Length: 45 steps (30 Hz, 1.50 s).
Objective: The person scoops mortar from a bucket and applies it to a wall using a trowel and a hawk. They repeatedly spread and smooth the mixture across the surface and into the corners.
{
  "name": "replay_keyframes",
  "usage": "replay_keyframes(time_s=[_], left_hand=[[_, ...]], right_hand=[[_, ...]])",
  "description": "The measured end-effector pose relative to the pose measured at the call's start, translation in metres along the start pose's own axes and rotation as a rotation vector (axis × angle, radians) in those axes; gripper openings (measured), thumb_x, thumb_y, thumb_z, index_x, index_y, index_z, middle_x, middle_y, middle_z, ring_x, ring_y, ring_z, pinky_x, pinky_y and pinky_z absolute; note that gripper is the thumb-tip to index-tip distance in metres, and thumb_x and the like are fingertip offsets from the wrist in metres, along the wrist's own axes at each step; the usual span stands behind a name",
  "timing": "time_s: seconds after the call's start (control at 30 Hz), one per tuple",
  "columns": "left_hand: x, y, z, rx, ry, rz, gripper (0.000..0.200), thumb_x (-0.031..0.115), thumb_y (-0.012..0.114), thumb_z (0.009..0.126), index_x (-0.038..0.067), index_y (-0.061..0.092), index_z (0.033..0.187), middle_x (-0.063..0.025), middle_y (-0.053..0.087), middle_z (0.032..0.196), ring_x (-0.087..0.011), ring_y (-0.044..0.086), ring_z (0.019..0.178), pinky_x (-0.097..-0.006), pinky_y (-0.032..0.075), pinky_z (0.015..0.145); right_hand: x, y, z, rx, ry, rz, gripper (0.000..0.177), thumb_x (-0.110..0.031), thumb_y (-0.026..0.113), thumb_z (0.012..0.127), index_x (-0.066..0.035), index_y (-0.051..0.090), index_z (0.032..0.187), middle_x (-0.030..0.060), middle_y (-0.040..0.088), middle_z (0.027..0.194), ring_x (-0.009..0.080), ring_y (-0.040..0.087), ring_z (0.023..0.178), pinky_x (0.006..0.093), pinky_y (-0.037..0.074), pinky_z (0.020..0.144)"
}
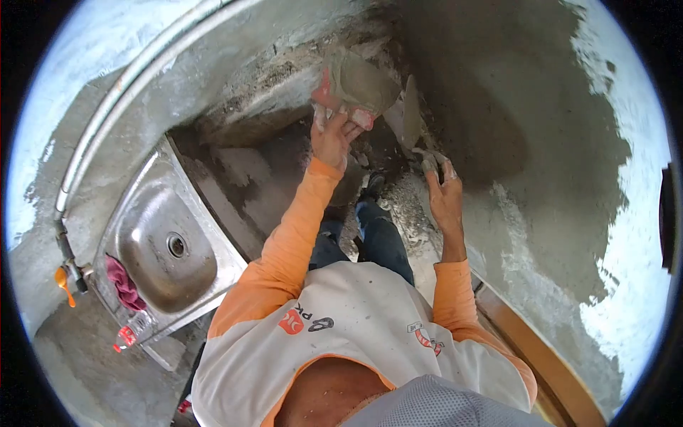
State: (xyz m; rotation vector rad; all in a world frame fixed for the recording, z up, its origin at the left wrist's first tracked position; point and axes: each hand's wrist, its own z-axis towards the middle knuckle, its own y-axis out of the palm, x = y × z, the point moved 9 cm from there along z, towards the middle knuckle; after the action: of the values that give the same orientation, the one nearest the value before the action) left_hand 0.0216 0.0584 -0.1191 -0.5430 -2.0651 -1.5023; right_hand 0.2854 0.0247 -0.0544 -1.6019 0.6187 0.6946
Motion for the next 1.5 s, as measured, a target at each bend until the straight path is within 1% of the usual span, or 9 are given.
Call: replay_keyframes(time_s=[0.1, 0.33, 0.4, 0.7, 1.13, 1.2, 1.33, 1.4, 1.5], left_hand=[[0.012, 0.015, -0.017, -0.016, 0.052, 0.035, 0.065, 0.012, 0.057, 0.102, 0.009, 0.023, 0.157, -0.0189, 0.053, 0.143, -0.0325, 0.068, 0.113, -0.0455, 0.060, 0.093], [0.057, 0.049, -0.049, -0.084, 0.121, 0.181, 0.055, 0.010, 0.059, 0.101, 0.006, 0.037, 0.151, -0.0149, 0.063, 0.130, -0.0265, 0.071, 0.106, -0.0377, 0.062, 0.088], [0.069, 0.055, -0.057, -0.142, 0.114, 0.390, 0.044, 0.009, 0.059, 0.102, 0.005, 0.048, 0.144, -0.0131, 0.065, 0.126, -0.0241, 0.070, 0.105, -0.0354, 0.061, 0.087], [0.077, 0.072, -0.072, -0.186, 0.111, 0.317, 0.047, 0.011, 0.051, 0.102, 0.002, 0.039, 0.147, -0.0127, 0.060, 0.126, -0.0225, 0.066, 0.107, -0.0375, 0.059, 0.090], [0.076, 0.071, -0.081, -0.070, 0.199, 0.328, 0.028, 0.009, 0.051, 0.102, 0.001, 0.053, 0.129, -0.0103, 0.062, 0.110, -0.0189, 0.064, 0.092, -0.0343, 0.056, 0.080], [0.096, 0.100, -0.105, -0.178, 1.009, 1.339, 0.023, 0.010, 0.054, 0.101, -0.002, 0.061, 0.119, -0.0133, 0.064, 0.096, -0.0173, 0.062, 0.084, -0.0339, 0.050, 0.070], [0.099, 0.081, -0.080, -0.220, 0.531, 1.009, 0.023, 0.013, 0.058, 0.100, -0.006, 0.063, 0.112, -0.0160, 0.063, 0.083, -0.0192, 0.059, 0.076, -0.0372, 0.046, 0.066], [0.089, 0.068, -0.069, -0.236, 0.292, 0.826, 0.028, 0.015, 0.059, 0.102, -0.003, 0.060, 0.123, -0.0057, 0.064, 0.100, -0.0160, 0.062, 0.088, -0.0319, 0.053, 0.078], [0.096, 0.076, -0.077, -0.182, 0.310, 0.903, 0.031, 0.016, 0.058, 0.103, -0.005, 0.059, 0.126, -0.0064, 0.065, 0.102, -0.0151, 0.061, 0.091, -0.0311, 0.052, 0.079]], right_hand=[[0.025, 0.008, -0.022, -0.044, 0.435, 0.395, 0.051, -0.028, 0.057, 0.100, 0.009, 0.055, 0.136, 0.0132, 0.068, 0.110, 0.0186, 0.058, 0.095, 0.0324, 0.046, 0.093], [-0.008, 0.017, -0.020, -0.060, 0.298, 0.611, 0.049, -0.028, 0.055, 0.100, 0.008, 0.059, 0.134, 0.0114, 0.069, 0.101, 0.0174, 0.058, 0.091, 0.0290, 0.044, 0.095], [-0.033, 0.011, -0.025, 0.042, 0.331, 0.858, 0.037, -0.027, 0.055, 0.099, 0.002, 0.068, 0.118, 0.0064, 0.070, 0.097, 0.0112, 0.062, 0.079, 0.0266, 0.051, 0.072], [-0.124, 0.004, -0.027, -0.303, 0.178, 1.282, 0.031, -0.029, 0.049, 0.100, -0.005, 0.062, 0.115, 0.0067, 0.067, 0.084, 0.0157, 0.062, 0.060, 0.0286, 0.049, 0.050], [-0.072, 0.041, -0.062, -0.175, 0.283, 1.103, 0.029, -0.032, 0.050, 0.102, -0.008, 0.063, 0.111, 0.0043, 0.065, 0.083, 0.0142, 0.060, 0.060, 0.0289, 0.049, 0.050], [-0.085, 0.050, -0.066, -0.282, 0.341, 1.186, 0.030, -0.032, 0.048, 0.102, -0.007, 0.063, 0.110, 0.0048, 0.065, 0.082, 0.0146, 0.060, 0.058, 0.0295, 0.048, 0.047], [-0.088, 0.063, -0.064, -0.350, 0.298, 1.318, 0.030, -0.032, 0.048, 0.102, -0.006, 0.063, 0.105, 0.0055, 0.065, 0.080, 0.0150, 0.060, 0.056, 0.0302, 0.048, 0.046], [-0.088, 0.066, -0.063, -0.341, 0.301, 1.295, 0.030, -0.031, 0.048, 0.102, -0.005, 0.063, 0.101, 0.0058, 0.064, 0.076, 0.0151, 0.059, 0.054, 0.0300, 0.048, 0.046], [-0.091, 0.064, -0.062, -0.281, 0.322, 1.276, 0.031, -0.031, 0.047, 0.102, -0.005, 0.063, 0.098, 0.0060, 0.063, 0.073, 0.0152, 0.058, 0.053, 0.0298, 0.047, 0.045]])
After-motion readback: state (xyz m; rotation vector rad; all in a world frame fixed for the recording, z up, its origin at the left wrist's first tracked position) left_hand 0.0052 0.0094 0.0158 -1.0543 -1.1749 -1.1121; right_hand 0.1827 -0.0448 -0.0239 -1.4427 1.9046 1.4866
